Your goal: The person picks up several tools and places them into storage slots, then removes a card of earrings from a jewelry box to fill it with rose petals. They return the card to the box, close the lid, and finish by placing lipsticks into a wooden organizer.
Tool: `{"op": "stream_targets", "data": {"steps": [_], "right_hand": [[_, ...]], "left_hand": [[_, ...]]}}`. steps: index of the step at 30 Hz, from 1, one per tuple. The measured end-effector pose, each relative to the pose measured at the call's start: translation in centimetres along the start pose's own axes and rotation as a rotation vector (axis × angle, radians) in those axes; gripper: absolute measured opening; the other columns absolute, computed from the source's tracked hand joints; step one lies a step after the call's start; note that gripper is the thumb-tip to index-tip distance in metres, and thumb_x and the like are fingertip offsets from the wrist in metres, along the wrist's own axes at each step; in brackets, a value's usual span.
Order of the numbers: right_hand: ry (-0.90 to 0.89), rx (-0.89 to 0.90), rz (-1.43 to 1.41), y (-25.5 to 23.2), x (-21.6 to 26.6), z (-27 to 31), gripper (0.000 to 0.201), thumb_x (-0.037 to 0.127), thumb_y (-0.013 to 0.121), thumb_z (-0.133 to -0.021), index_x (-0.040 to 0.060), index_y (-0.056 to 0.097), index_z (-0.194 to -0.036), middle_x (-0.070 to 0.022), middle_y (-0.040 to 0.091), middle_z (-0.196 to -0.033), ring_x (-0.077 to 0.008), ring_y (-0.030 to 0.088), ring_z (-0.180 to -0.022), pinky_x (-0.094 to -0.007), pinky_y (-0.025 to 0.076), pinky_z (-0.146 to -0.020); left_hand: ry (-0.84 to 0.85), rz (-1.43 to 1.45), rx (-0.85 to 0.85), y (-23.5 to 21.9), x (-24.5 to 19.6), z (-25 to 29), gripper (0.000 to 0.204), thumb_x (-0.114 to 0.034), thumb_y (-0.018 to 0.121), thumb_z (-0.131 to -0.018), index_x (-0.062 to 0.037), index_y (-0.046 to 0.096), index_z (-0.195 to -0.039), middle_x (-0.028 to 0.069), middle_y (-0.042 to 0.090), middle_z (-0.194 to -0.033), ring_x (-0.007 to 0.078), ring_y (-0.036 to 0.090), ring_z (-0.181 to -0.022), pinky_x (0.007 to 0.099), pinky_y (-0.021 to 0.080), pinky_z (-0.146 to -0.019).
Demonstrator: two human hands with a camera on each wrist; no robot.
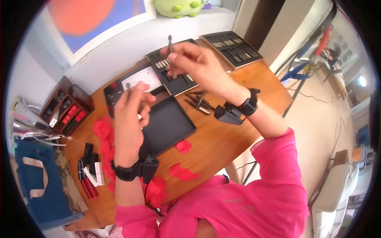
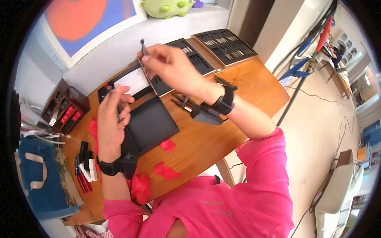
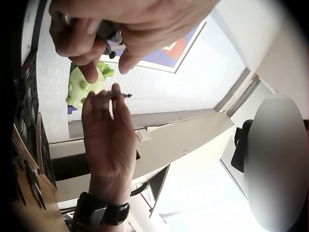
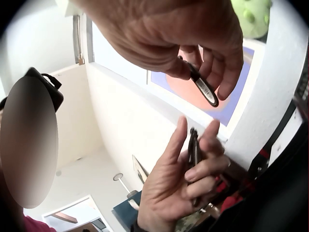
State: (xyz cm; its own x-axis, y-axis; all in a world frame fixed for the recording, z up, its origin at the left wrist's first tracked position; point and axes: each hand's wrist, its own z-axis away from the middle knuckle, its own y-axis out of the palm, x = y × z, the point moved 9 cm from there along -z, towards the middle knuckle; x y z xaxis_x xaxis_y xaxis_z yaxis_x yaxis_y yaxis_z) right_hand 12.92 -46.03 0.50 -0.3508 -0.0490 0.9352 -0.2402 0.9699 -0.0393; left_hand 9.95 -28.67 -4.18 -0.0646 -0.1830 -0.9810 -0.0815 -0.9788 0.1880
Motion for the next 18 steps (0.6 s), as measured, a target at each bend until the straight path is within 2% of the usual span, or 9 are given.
{"op": "stream_targets", "data": {"steps": [3, 6, 8, 10, 11, 14, 18], "right_hand": [[-0.003, -0.212, 0.28, -7.0, 0.7, 0.5, 0.034, 0.019, 0.056, -0.097, -0.0025, 0.059, -0.124, -0.0023, 0.062, -0.092, -0.0091, 0.062, -0.08, -0.0231, 0.052, -0.076], [0.004, -0.428, 0.644, -17.2, -1.0, 0.9, 0.035, 0.021, 0.058, -0.096, -0.0015, 0.06, -0.123, -0.0038, 0.064, -0.09, -0.0103, 0.063, -0.08, -0.0222, 0.051, -0.075], [0.068, -0.538, 0.772, -21.9, -1.2, 2.0, 0.035, 0.022, 0.062, -0.093, -0.0024, 0.063, -0.118, -0.0069, 0.068, -0.09, -0.0112, 0.064, -0.081, -0.0241, 0.051, -0.074], [0.079, -0.59, 0.95, -26.0, -2.4, 3.1, 0.034, 0.025, 0.065, -0.088, -0.002, 0.066, -0.109, -0.0123, 0.07, -0.089, -0.0185, 0.068, -0.081, -0.0291, 0.053, -0.073], [0.083, -0.614, 1.037, -27.2, -3.0, 3.4, 0.034, 0.026, 0.067, -0.085, -0.0018, 0.068, -0.105, -0.015, 0.071, -0.089, -0.0222, 0.07, -0.08, -0.0316, 0.054, -0.072], [0.129, -0.558, 1.131, -29.0, -5.6, 3.7, 0.029, 0.025, 0.07, -0.081, 0.0003, 0.07, -0.096, -0.0151, 0.071, -0.087, -0.0262, 0.07, -0.08, -0.034, 0.054, -0.074], [0.182, -0.505, 1.168, -28.4, -8.5, 3.0, 0.023, 0.024, 0.072, -0.077, 0.0053, 0.072, -0.091, -0.0155, 0.07, -0.082, -0.0297, 0.068, -0.078, -0.0367, 0.053, -0.074]], "left_hand": [[-0.009, 0.247, 0.01, -1.6, 1.0, -1.2, 0.025, -0.023, 0.054, -0.095, 0.0004, 0.058, -0.101, 0.0102, 0.062, -0.088, 0.006, 0.042, -0.054, 0.0182, 0.025, -0.038], [-0.027, 0.37, -0.053, -2.6, 1.3, -1.6, 0.022, -0.021, 0.053, -0.095, 0.0001, 0.056, -0.099, 0.0114, 0.063, -0.088, 0.0079, 0.044, -0.054, 0.0188, 0.025, -0.038], [-0.003, 0.376, -0.059, -3.1, 1.4, -1.7, 0.018, -0.018, 0.055, -0.094, -0.0008, 0.056, -0.098, 0.0117, 0.064, -0.088, 0.0083, 0.046, -0.056, 0.0189, 0.025, -0.038], [0.029, 0.358, -0.049, -3.3, 1.4, -1.8, 0.017, -0.018, 0.056, -0.093, -0.001, 0.056, -0.098, 0.012, 0.065, -0.089, 0.0081, 0.046, -0.057, 0.0189, 0.025, -0.038], [0.019, 0.358, -0.064, -3.5, 1.6, -1.9, 0.016, -0.017, 0.057, -0.093, -0.0012, 0.057, -0.098, 0.0126, 0.065, -0.091, 0.0079, 0.046, -0.057, 0.0188, 0.025, -0.038], [0.018, 0.332, -0.07, -3.2, 1.7, -1.8, 0.016, -0.017, 0.056, -0.094, -0.0009, 0.057, -0.097, 0.012, 0.065, -0.09, 0.0075, 0.046, -0.057, 0.0187, 0.025, -0.037], [0.004, 0.3, -0.058, -2.5, 1.9, -1.6, 0.017, -0.017, 0.056, -0.094, -0.0004, 0.058, -0.096, 0.0109, 0.064, -0.09, 0.0067, 0.046, -0.057, 0.0183, 0.026, -0.038]]}}
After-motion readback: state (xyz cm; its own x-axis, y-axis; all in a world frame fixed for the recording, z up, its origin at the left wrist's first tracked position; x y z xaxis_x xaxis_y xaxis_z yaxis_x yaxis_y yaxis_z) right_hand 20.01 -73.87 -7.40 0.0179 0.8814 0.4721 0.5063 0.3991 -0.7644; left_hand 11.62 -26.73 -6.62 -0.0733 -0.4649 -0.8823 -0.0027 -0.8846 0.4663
